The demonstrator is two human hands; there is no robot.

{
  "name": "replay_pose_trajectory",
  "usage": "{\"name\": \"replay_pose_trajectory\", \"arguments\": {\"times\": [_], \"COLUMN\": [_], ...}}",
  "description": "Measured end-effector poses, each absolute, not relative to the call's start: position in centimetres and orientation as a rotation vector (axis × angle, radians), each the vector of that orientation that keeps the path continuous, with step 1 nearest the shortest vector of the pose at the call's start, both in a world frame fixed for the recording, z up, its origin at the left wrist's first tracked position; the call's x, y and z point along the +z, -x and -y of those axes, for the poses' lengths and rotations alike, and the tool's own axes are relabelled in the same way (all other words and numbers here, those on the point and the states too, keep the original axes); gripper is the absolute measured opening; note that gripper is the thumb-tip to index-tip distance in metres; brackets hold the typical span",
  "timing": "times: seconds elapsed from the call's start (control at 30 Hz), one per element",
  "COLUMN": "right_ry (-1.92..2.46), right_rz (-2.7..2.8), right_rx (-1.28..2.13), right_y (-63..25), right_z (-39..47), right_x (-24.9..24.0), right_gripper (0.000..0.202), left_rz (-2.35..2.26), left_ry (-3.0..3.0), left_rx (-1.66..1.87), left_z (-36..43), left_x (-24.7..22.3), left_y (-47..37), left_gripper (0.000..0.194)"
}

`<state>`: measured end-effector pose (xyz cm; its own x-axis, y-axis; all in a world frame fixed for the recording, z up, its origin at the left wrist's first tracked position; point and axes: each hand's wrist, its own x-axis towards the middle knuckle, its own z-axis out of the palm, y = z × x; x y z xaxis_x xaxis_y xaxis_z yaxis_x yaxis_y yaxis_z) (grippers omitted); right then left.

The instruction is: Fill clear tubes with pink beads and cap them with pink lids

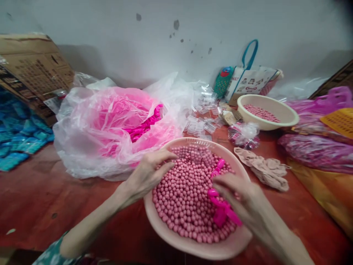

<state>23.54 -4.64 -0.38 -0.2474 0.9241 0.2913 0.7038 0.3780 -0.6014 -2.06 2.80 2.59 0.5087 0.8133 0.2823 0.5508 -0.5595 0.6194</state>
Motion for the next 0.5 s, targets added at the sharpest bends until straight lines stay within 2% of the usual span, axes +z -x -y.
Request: {"name": "replay_pose_trajectory", "arguments": {"times": [0.07, 0.13, 0.33, 0.5], "right_ry": [1.543, 1.507, 1.425, 1.396], "right_rz": [2.108, 2.268, 2.309, 2.305], "right_rx": [0.246, 0.16, 0.089, 0.059], "right_y": [-25.6, -26.8, -27.2, -27.2], "right_z": [2.1, 0.6, 1.3, 1.6], "right_x": [-0.3, -1.0, -4.5, -4.3], "right_gripper": [0.022, 0.024, 0.037, 0.035], "left_rz": [-1.032, -0.953, -0.697, -0.536], "left_ry": [-2.371, -2.423, -2.559, -2.605], "left_rx": [0.662, 0.599, 0.521, 0.481], "left_z": [-3.6, -4.0, -4.4, -5.3], "left_x": [1.8, 0.6, -2.1, -1.8], "left_y": [0.2, -1.3, -3.2, -3.4], "left_gripper": [0.015, 0.016, 0.047, 0.051]}}
